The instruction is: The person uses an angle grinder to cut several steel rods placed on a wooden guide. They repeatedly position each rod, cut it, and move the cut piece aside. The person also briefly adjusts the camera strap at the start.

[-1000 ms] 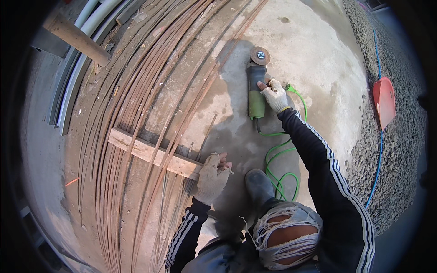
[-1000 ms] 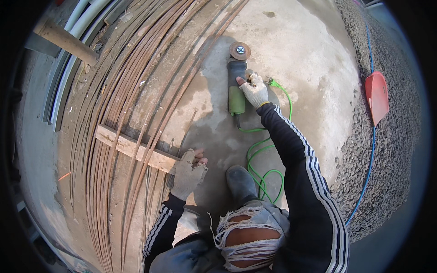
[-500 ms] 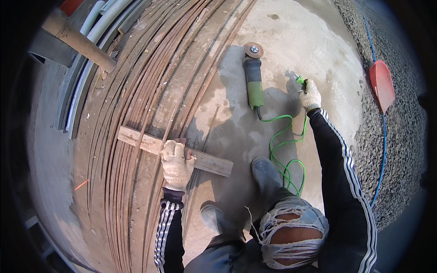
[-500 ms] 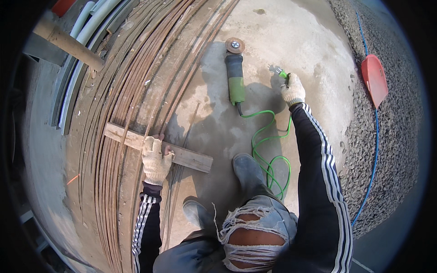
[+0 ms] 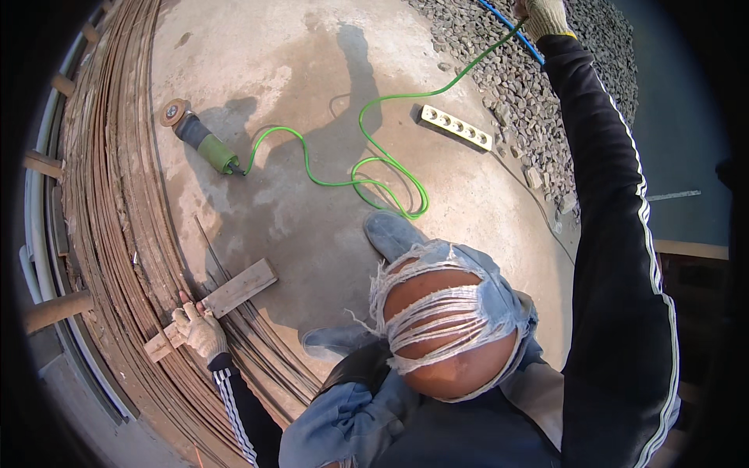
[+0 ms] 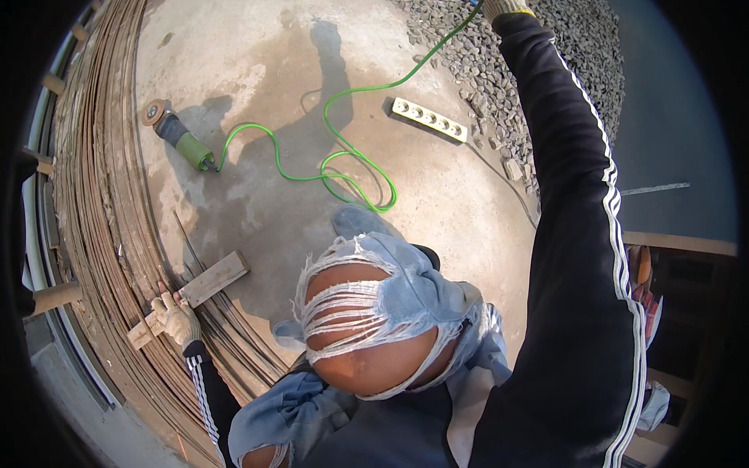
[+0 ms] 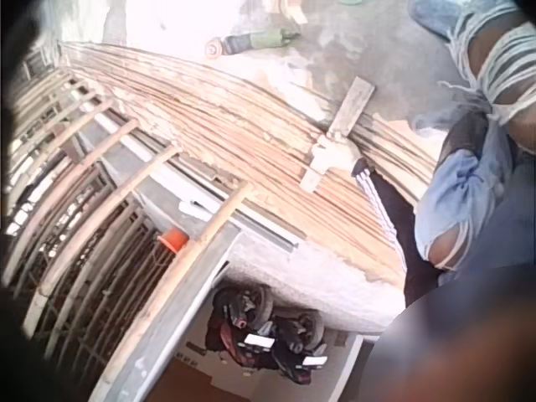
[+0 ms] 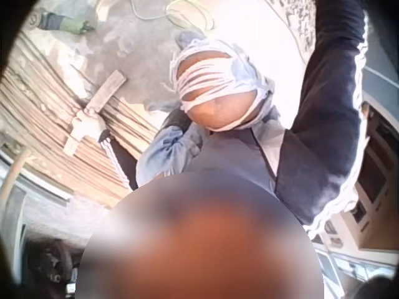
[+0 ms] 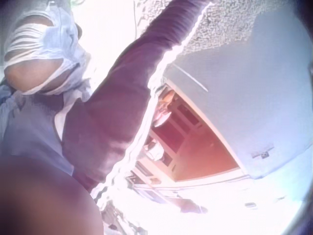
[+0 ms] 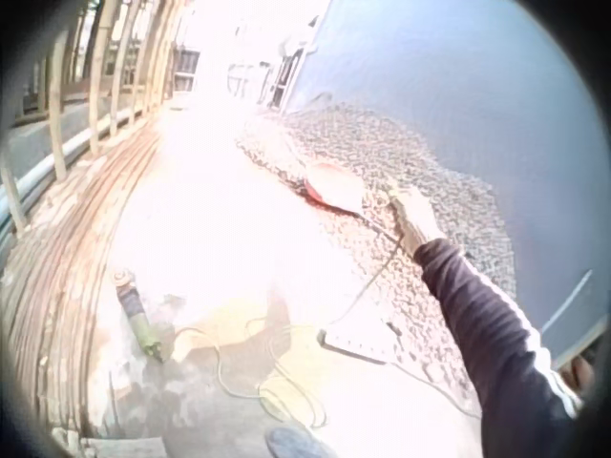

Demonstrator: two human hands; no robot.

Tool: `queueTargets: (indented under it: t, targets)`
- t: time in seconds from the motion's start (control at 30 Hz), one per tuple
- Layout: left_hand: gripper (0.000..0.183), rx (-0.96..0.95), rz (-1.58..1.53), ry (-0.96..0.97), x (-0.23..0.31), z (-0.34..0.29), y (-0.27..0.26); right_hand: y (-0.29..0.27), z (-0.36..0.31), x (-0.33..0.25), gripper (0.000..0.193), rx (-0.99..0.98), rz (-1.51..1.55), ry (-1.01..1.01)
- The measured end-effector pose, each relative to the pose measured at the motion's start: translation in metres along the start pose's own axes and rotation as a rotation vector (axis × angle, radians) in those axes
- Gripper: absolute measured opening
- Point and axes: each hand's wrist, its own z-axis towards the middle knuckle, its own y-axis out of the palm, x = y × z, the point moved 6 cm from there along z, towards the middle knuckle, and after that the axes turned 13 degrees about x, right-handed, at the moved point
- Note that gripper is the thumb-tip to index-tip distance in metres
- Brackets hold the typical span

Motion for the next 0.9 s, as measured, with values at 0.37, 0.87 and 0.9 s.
queueTargets:
  t: [0.37,0.87,0.9]
  targets:
    - [0.062,-0.042,0.015,0.014,0.003,-0.002,-0.037,-0.061,-0.14,0.237,0.036,-0.878,-0.986,-0.061]
    - [0.048,-0.22,-0.688,-0.16,0.055,-0.025,-0.096,-0.073,-0.137,0.27,0.027,-0.846,-0.478,0.352]
    - [0.051,-0.179,-0.976,-0.085,0.069,-0.019,-0.098,-0.067,-0.126,0.286,0.03,-0.684,-0.578,0.372]
